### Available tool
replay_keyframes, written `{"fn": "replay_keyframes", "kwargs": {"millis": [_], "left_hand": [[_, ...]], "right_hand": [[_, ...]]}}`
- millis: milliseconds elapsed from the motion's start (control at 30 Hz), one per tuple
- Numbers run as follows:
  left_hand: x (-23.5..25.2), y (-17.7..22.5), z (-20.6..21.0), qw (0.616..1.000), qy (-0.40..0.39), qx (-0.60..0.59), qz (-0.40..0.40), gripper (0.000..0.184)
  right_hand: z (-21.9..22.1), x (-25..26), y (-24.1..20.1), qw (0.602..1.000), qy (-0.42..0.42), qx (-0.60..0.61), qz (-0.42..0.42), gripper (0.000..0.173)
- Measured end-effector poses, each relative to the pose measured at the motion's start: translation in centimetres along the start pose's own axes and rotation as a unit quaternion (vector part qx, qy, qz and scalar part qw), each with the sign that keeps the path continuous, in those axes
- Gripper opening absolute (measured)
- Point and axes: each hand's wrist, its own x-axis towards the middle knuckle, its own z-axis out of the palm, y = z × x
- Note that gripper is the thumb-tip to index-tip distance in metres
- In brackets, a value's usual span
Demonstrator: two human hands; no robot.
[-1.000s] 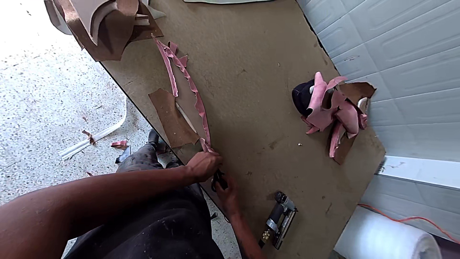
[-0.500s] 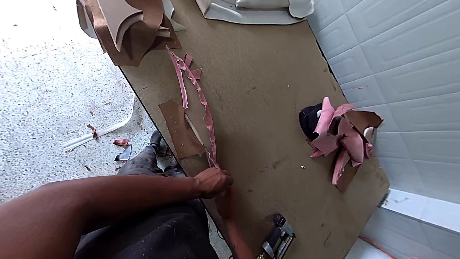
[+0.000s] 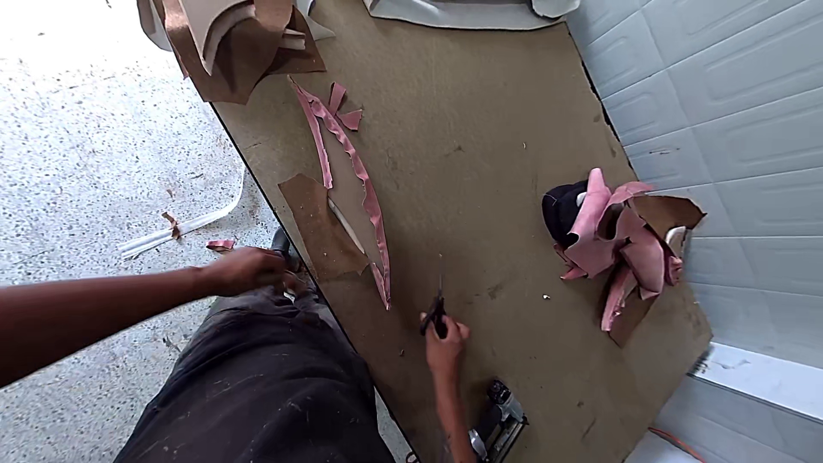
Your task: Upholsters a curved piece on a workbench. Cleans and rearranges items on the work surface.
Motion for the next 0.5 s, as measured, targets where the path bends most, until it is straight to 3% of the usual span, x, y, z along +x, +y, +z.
{"fn": "replay_keyframes", "kwargs": {"millis": [133, 233, 300, 400, 500], "left_hand": [[-6.7, -11.8, -2.7, 0.964, -0.112, 0.059, -0.235, 0.022], [-7.7, -14.8, -4.2, 0.914, -0.122, 0.07, -0.381, 0.033], [-6.4, -14.2, -4.7, 0.918, -0.12, 0.064, -0.373, 0.032], [-2.6, -11.1, -4.5, 0.949, -0.133, 0.005, -0.286, 0.031], [1.5, -7.9, -3.1, 0.969, -0.141, -0.037, -0.198, 0.029]], "right_hand": [[-2.7, 1.4, 2.1, 0.986, -0.093, -0.052, 0.128, 0.036], [-3.9, 1.5, 1.1, 0.975, -0.148, 0.015, 0.167, 0.036], [-4.4, 1.3, -1.0, 0.972, -0.148, 0.077, 0.165, 0.036], [-3.4, 0.9, -6.5, 0.981, -0.085, 0.152, 0.088, 0.034], [-1.0, 1.1, -13.5, 0.981, -0.136, 0.135, 0.035, 0.051]]}}
